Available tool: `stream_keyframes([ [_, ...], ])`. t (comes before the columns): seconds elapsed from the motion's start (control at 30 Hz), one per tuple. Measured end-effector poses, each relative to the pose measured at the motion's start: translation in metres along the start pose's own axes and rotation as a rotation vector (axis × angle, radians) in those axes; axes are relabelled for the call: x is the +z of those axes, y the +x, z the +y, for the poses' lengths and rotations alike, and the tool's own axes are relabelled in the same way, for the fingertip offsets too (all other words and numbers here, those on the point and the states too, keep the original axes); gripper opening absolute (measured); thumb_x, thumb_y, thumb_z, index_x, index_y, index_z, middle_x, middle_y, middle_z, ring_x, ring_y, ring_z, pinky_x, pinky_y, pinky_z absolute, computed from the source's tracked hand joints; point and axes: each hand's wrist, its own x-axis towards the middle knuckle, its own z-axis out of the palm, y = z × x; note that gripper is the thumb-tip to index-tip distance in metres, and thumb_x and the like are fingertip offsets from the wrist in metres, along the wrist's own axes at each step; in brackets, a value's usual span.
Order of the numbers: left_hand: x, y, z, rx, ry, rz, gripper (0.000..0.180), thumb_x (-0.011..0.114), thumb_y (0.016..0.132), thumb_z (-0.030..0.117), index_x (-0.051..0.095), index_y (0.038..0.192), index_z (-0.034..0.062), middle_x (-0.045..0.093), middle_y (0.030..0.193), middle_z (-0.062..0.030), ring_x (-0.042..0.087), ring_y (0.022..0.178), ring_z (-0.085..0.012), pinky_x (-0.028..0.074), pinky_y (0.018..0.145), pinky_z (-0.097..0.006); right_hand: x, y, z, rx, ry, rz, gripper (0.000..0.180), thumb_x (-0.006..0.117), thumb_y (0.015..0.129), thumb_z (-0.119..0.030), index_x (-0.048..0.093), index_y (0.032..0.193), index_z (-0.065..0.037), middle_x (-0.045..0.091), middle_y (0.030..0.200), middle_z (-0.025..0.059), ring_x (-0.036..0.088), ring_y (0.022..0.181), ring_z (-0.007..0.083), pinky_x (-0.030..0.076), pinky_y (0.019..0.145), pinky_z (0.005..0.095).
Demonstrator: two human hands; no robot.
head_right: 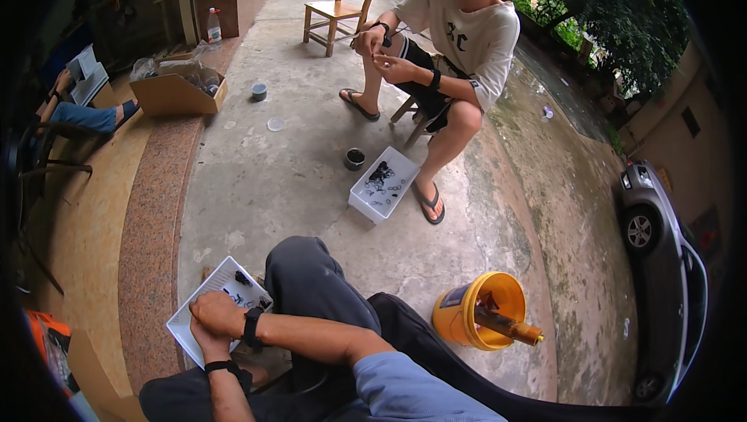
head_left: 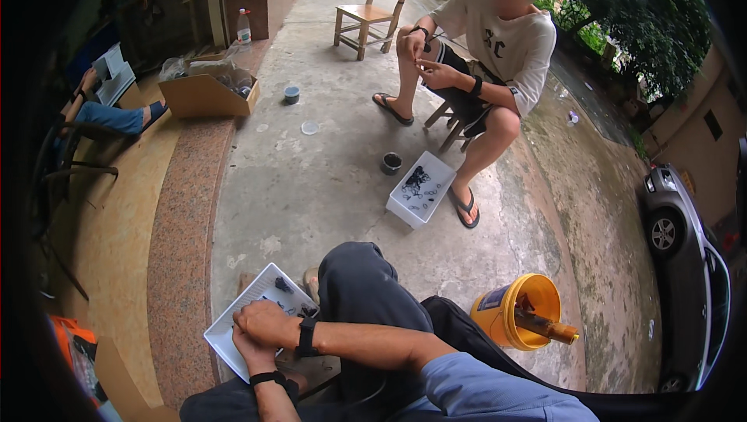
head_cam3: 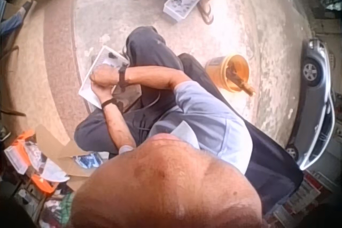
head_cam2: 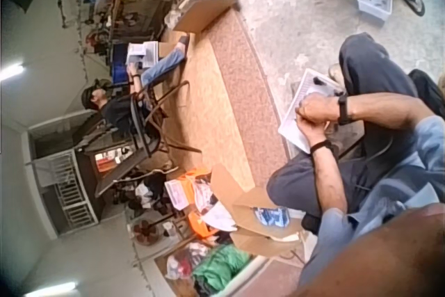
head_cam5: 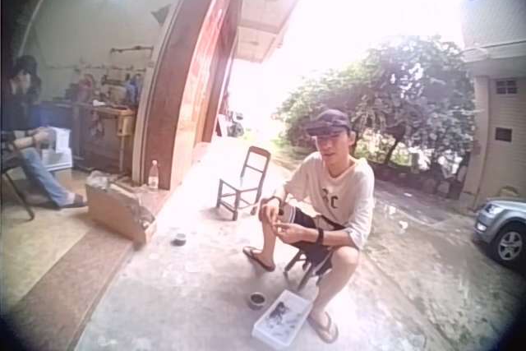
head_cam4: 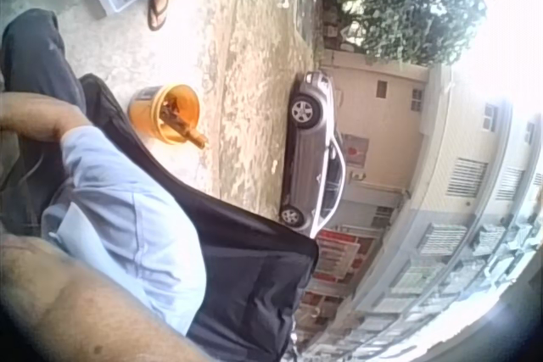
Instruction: Sorting and inspecting small black plastic or rubber parts from one container to another.
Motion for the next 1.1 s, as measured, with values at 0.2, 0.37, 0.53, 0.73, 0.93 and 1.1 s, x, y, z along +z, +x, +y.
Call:
stream_keyframes([
  [0.2,0.012,-0.009,-0.003,0.105,-0.077,-0.178,0.042,0.041,0.100,0.039,0.053,0.122,0.0064,0.056,0.130,-0.0147,0.053,0.124,-0.0297,0.039,0.107,-0.045,-0.010,-0.004,-0.011,-0.026,0.010,0.026,0.014,0.062,0.075,-0.014,0.067,0.084,-0.005,0.067,0.079,0.0137,0.068,0.075,0.0303,0.054,0.064,0.0387],
  [0.37,0.008,-0.026,0.007,0.234,-0.224,0.207,0.022,0.055,0.094,0.028,0.064,0.100,0.0096,0.066,0.111,-0.0121,0.064,0.104,-0.0257,0.054,0.087,-0.043,-0.008,0.005,0.005,0.049,0.132,-0.013,0.013,0.066,0.075,-0.012,0.067,0.085,-0.003,0.066,0.080,0.0154,0.067,0.077,0.0337,0.054,0.067,0.0423],
  [0.53,0.023,-0.033,0.024,0.217,-0.346,-0.001,0.016,0.050,0.094,0.011,0.053,0.082,0.0018,0.050,0.078,-0.0070,0.052,0.080,-0.0214,0.051,0.083,-0.037,0.032,-0.002,0.050,0.125,-0.122,-0.320,0.014,0.065,0.074,-0.010,0.069,0.083,0.001,0.068,0.090,0.0224,0.068,0.087,0.0336,0.053,0.081,0.0444],
  [0.73,0.011,-0.015,0.025,0.247,-0.424,0.128,0.021,0.055,0.094,0.022,0.061,0.096,0.0011,0.064,0.096,-0.0137,0.062,0.097,-0.0322,0.054,0.087,-0.045,0.029,0.003,0.085,0.286,-0.116,-0.510,0.032,0.058,0.083,-0.008,0.059,0.112,0.004,0.061,0.114,0.0285,0.065,0.102,0.0390,0.053,0.088,0.0455],
  [0.93,-0.018,-0.035,0.031,0.290,-0.427,0.205,0.021,0.052,0.096,0.021,0.061,0.095,0.0020,0.065,0.095,-0.0124,0.064,0.095,-0.0318,0.055,0.086,-0.044,0.065,-0.001,0.066,0.210,-0.117,-0.562,0.039,0.064,0.081,-0.013,0.059,0.118,-0.003,0.059,0.118,0.0256,0.063,0.105,0.0403,0.054,0.089,0.0430],
  [1.1,-0.019,-0.029,0.022,0.283,-0.453,0.311,0.020,0.055,0.094,0.020,0.062,0.097,0.0012,0.065,0.095,-0.0119,0.064,0.094,-0.0328,0.055,0.085,-0.045,0.067,-0.006,0.051,0.236,-0.098,-0.749,0.053,0.081,0.068,-0.028,0.066,0.113,-0.005,0.060,0.119,0.0236,0.063,0.107,0.0381,0.053,0.092,0.0435],
])
